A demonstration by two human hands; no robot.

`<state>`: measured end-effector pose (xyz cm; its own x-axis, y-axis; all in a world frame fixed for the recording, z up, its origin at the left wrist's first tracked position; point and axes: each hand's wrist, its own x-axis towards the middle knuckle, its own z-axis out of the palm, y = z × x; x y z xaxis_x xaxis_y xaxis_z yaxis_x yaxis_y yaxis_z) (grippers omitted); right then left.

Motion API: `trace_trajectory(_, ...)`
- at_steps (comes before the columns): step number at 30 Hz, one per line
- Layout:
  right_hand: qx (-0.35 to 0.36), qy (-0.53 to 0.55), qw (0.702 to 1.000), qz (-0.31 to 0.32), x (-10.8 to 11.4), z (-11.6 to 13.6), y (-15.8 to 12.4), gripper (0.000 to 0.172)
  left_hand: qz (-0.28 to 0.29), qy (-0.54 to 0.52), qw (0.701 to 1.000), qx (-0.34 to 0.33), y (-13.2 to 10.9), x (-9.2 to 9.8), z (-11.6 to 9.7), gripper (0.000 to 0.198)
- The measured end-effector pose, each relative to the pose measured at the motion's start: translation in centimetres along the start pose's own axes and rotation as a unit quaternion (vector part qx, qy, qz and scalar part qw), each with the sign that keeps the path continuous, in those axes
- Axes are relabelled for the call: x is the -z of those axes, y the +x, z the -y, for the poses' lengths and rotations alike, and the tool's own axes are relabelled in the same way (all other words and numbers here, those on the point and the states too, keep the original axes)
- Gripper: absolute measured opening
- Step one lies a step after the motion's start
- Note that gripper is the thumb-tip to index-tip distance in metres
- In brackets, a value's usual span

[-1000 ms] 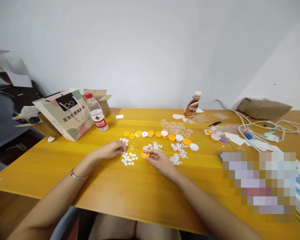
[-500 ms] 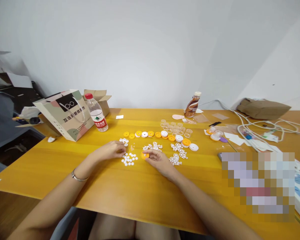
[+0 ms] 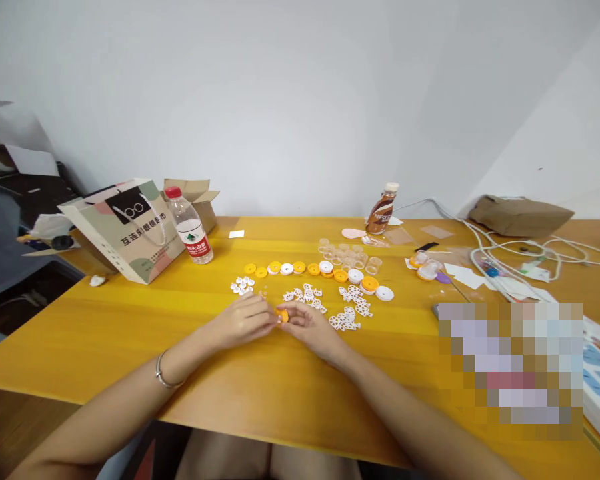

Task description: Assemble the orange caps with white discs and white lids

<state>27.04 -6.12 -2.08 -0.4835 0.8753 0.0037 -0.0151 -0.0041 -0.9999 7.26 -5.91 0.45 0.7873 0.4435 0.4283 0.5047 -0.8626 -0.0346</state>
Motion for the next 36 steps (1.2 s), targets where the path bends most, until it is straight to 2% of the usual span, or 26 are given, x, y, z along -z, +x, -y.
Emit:
trace_trajectory(4,-0.002,0.022,1.000,0.000,-0.1,0.1,-0.1,0.034,0.008,0.050,0.998,-0.024,0.3,-0.1,-0.8,0.028)
trace_trajectory(12,-0.016,0.052,0.998,-0.009,0.0,0.1,0.0,0.029,0.031,0.046,0.998,-0.038,0.0,0.4,-0.6,0.025)
trace_trajectory(18,-0.016,0.029,0.999,-0.038,0.5,0.1,0.2,0.032,-0.007,-0.060,0.997,0.042,-0.5,0.9,0.9,0.022)
trace_trajectory(20,-0.016,0.023,0.998,-0.053,0.7,0.0,0.3,0.033,0.010,-0.098,0.992,0.081,-0.7,1.4,1.7,0.020)
trace_trajectory(22,-0.010,0.019,0.998,-0.067,0.7,0.0,0.3,0.033,0.051,-0.137,0.983,0.110,-0.8,1.7,2.3,0.018)
trace_trajectory(24,-0.001,0.015,0.997,-0.074,0.7,0.0,0.2,0.031,0.093,-0.169,0.974,0.120,-1.0,1.8,2.7,0.016)
trace_trajectory(27,0.004,0.008,0.997,-0.078,0.5,0.1,0.2,0.028,0.120,-0.184,0.967,0.125,-1.1,1.5,2.7,0.013)
trace_trajectory(36,0.020,-0.016,0.996,-0.083,0.1,0.5,0.0,0.024,0.124,-0.169,0.968,0.140,-0.9,0.9,2.1,0.008)
